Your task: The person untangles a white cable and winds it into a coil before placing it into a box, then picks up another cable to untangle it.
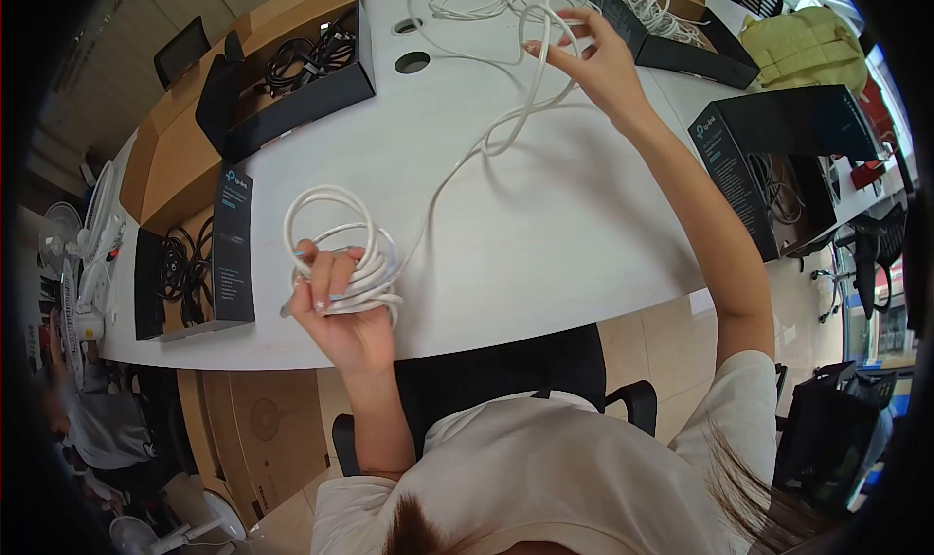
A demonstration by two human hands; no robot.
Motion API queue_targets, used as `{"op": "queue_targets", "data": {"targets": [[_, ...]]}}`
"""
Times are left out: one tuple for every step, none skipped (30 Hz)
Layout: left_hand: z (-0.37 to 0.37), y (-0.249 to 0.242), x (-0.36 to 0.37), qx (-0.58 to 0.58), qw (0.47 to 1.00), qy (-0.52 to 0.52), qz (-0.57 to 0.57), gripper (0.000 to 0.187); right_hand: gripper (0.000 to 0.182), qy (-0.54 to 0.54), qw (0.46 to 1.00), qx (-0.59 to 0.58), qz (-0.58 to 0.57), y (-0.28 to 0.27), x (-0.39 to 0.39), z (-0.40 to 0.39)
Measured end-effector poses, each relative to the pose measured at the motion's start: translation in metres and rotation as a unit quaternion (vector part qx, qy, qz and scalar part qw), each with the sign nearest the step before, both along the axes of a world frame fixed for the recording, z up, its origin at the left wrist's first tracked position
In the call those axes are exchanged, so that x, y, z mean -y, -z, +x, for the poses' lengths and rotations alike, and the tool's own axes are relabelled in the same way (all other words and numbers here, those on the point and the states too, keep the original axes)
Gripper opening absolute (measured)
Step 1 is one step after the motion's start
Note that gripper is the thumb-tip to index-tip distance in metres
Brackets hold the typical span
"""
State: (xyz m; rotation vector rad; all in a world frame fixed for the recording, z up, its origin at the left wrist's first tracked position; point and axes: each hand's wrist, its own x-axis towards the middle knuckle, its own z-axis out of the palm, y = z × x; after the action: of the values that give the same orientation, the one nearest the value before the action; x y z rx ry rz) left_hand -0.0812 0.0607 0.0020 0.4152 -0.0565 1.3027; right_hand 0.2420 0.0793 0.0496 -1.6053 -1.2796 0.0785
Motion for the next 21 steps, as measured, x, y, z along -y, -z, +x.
{"op": "queue_targets", "data": {"targets": [[0.004, 0.001, 0.003, -0.016, 1.000, -0.002, 0.000, 0.022, 0.043, 0.074, 0.981, 0.173, 0.044, -0.006, 0.000, -0.004], [0.009, 0.002, 0.006, -0.029, 0.999, -0.015, -0.016, 0.024, 0.042, 0.059, 0.990, 0.130, 0.000, -0.018, 0.003, -0.008], [0.013, 0.003, 0.008, -0.062, 0.997, -0.034, -0.012, 0.024, 0.042, 0.039, 0.987, 0.156, 0.016, -0.022, 0.006, -0.010], [0.017, 0.004, 0.009, -0.094, 0.994, -0.053, -0.007, 0.025, 0.042, 0.019, 0.983, 0.182, 0.032, -0.023, 0.010, -0.010], [0.020, 0.004, 0.009, -0.126, 0.989, -0.072, -0.002, 0.025, 0.043, -0.001, 0.977, 0.208, 0.048, -0.025, 0.013, -0.013], [0.022, 0.005, 0.007, -0.132, 0.989, -0.070, -0.009, 0.028, 0.051, 0.017, 0.961, 0.260, 0.095, -0.026, 0.019, -0.021], [0.023, 0.007, 0.006, -0.141, 0.988, -0.069, -0.001, 0.029, 0.048, -0.004, 0.934, 0.342, 0.099, -0.030, 0.029, -0.032], [0.024, 0.008, 0.006, -0.150, 0.986, -0.068, 0.005, 0.030, 0.045, -0.025, 0.901, 0.421, 0.100, -0.035, 0.040, -0.044], [0.026, 0.009, 0.006, -0.159, 0.985, -0.066, 0.010, 0.031, 0.042, -0.046, 0.861, 0.496, 0.100, -0.036, 0.050, -0.054], [0.028, 0.008, 0.007, -0.157, 0.986, -0.055, 0.010, 0.032, 0.042, -0.115, 0.857, 0.500, 0.059, -0.029, 0.056, -0.064], [0.030, 0.006, 0.008, -0.155, 0.987, -0.045, 0.009, 0.034, 0.043, -0.182, 0.847, 0.499, 0.018, -0.018, 0.060, -0.072], [0.031, 0.004, 0.009, -0.153, 0.988, -0.035, 0.008, 0.036, 0.045, -0.199, 0.841, 0.503, -0.016, -0.009, 0.061, -0.079], [0.030, 0.005, 0.010, -0.154, 0.987, -0.006, 0.041, 0.036, 0.043, -0.223, 0.847, 0.482, -0.021, 0.003, 0.061, -0.081], [0.029, 0.006, 0.010, -0.155, 0.985, 0.022, 0.075, 0.037, 0.038, -0.235, 0.837, 0.493, -0.024, 0.013, 0.059, -0.078], [0.028, 0.007, 0.011, -0.155, 0.981, 0.049, 0.109, 0.038, 0.033, -0.247, 0.827, 0.505, -0.027, 0.022, 0.058, -0.073], [0.026, 0.005, 0.014, -0.167, 0.979, 0.064, 0.094, 0.039, 0.033, -0.258, 0.810, 0.525, -0.052, 0.027, 0.057, -0.068], [0.024, 0.005, 0.013, -0.156, 0.977, 0.086, 0.116, 0.040, 0.033, -0.268, 0.791, 0.544, -0.076, 0.031, 0.056, -0.062], [0.021, 0.004, 0.011, -0.146, 0.974, 0.108, 0.138, 0.040, 0.033, -0.278, 0.772, 0.562, -0.101, 0.035, 0.056, -0.058], [0.017, 0.003, 0.010, -0.135, 0.969, 0.131, 0.160, 0.040, 0.029, -0.295, 0.784, 0.534, -0.111, 0.039, 0.057, -0.055], [0.015, 0.000, 0.009, -0.128, 0.971, 0.136, 0.149, 0.041, 0.024, -0.311, 0.796, 0.506, -0.121, 0.043, 0.057, -0.052], [0.013, -0.002, 0.008, -0.126, 0.970, 0.132, 0.158, 0.040, 0.019, -0.325, 0.806, 0.477, -0.131, 0.042, 0.057, -0.053]]}}
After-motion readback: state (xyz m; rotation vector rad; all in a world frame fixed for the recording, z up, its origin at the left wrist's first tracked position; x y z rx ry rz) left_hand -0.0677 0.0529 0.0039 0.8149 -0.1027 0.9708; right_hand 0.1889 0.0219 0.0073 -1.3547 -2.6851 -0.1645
